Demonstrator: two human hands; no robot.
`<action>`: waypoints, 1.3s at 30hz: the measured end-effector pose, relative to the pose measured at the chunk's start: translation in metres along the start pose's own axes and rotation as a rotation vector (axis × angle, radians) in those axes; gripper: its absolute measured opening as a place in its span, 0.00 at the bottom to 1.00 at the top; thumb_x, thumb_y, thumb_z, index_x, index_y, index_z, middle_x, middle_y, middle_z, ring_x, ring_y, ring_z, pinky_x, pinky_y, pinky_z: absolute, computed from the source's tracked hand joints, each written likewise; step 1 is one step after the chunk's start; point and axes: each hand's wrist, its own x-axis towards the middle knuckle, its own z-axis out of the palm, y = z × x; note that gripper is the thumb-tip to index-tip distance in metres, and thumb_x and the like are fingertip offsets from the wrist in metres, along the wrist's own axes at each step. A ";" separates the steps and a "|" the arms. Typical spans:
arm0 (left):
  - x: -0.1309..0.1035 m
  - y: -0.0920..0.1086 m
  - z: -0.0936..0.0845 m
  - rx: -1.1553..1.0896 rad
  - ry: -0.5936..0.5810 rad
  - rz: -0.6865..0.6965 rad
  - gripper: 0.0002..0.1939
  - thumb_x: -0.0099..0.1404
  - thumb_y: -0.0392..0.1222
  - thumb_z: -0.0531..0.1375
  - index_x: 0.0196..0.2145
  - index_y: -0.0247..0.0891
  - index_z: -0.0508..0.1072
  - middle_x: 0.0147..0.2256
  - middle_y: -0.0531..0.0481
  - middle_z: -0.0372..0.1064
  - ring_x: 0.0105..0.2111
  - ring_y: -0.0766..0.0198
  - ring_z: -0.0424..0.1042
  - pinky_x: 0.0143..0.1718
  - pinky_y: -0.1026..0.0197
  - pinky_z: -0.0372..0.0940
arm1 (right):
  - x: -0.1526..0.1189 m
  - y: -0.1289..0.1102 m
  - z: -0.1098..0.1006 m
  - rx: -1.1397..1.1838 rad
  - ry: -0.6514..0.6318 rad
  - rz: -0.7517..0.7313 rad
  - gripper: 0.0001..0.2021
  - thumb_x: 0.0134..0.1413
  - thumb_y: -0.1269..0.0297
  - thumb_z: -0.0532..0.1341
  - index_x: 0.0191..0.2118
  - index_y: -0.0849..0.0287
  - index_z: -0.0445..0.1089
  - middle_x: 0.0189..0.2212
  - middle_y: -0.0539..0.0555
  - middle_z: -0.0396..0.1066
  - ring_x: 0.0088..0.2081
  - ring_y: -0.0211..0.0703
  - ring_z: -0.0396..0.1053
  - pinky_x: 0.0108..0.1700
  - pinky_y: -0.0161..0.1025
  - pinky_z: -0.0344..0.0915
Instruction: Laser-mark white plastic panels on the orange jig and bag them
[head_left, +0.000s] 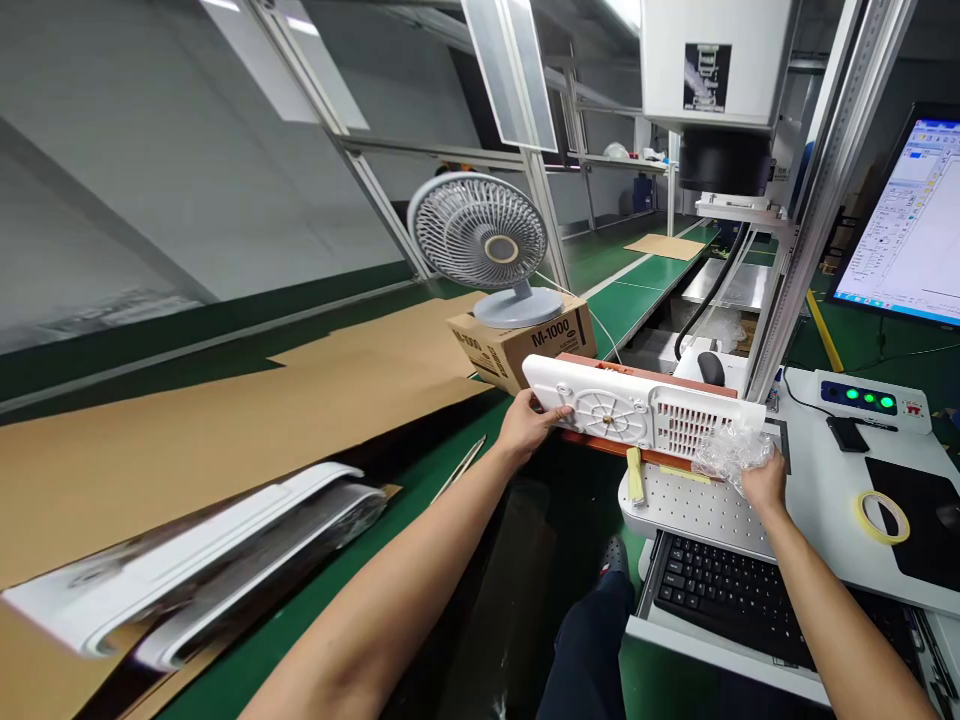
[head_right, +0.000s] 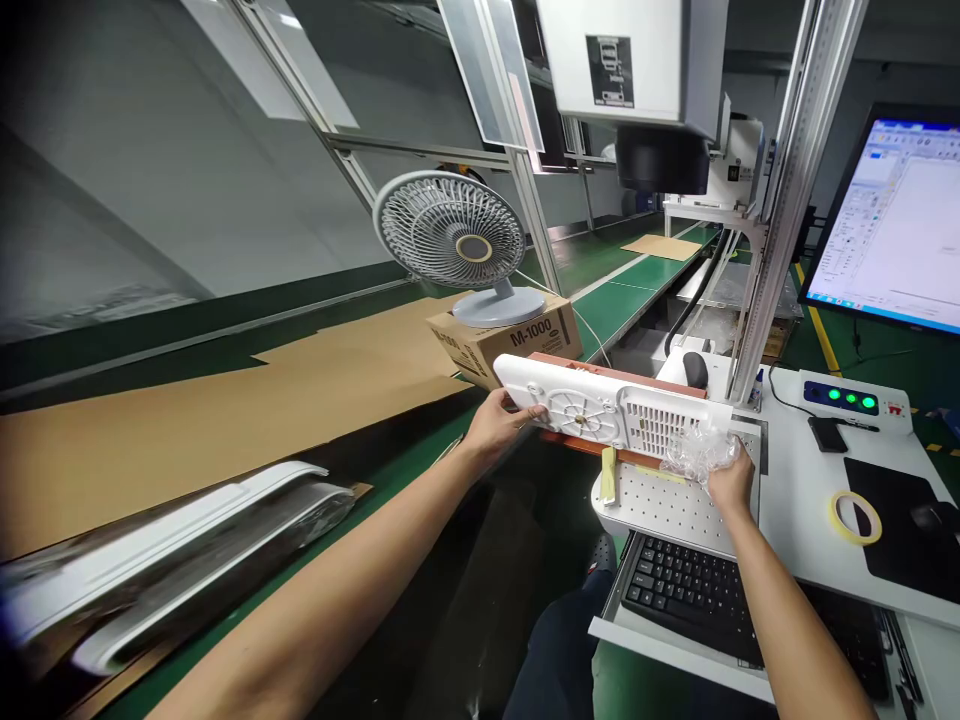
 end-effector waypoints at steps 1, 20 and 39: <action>0.001 0.000 0.000 0.002 0.001 0.002 0.41 0.46 0.55 0.81 0.53 0.35 0.74 0.51 0.38 0.80 0.50 0.44 0.78 0.55 0.46 0.72 | 0.000 -0.001 0.000 0.001 0.003 0.004 0.16 0.50 0.54 0.66 0.41 0.58 0.77 0.39 0.61 0.80 0.39 0.54 0.79 0.42 0.46 0.76; -0.049 0.019 -0.031 -0.070 0.015 0.000 0.40 0.44 0.57 0.79 0.50 0.35 0.75 0.50 0.35 0.81 0.50 0.41 0.79 0.53 0.44 0.75 | -0.031 -0.047 -0.033 0.017 -0.018 -0.078 0.22 0.44 0.58 0.61 0.47 0.56 0.78 0.38 0.58 0.81 0.39 0.60 0.80 0.42 0.48 0.77; -0.280 0.109 -0.131 -0.409 0.045 0.665 0.18 0.66 0.62 0.73 0.47 0.53 0.80 0.48 0.49 0.84 0.56 0.39 0.82 0.62 0.32 0.76 | -0.104 -0.150 -0.225 0.493 0.254 -0.225 0.05 0.62 0.58 0.66 0.36 0.40 0.81 0.53 0.50 0.81 0.62 0.68 0.74 0.71 0.80 0.63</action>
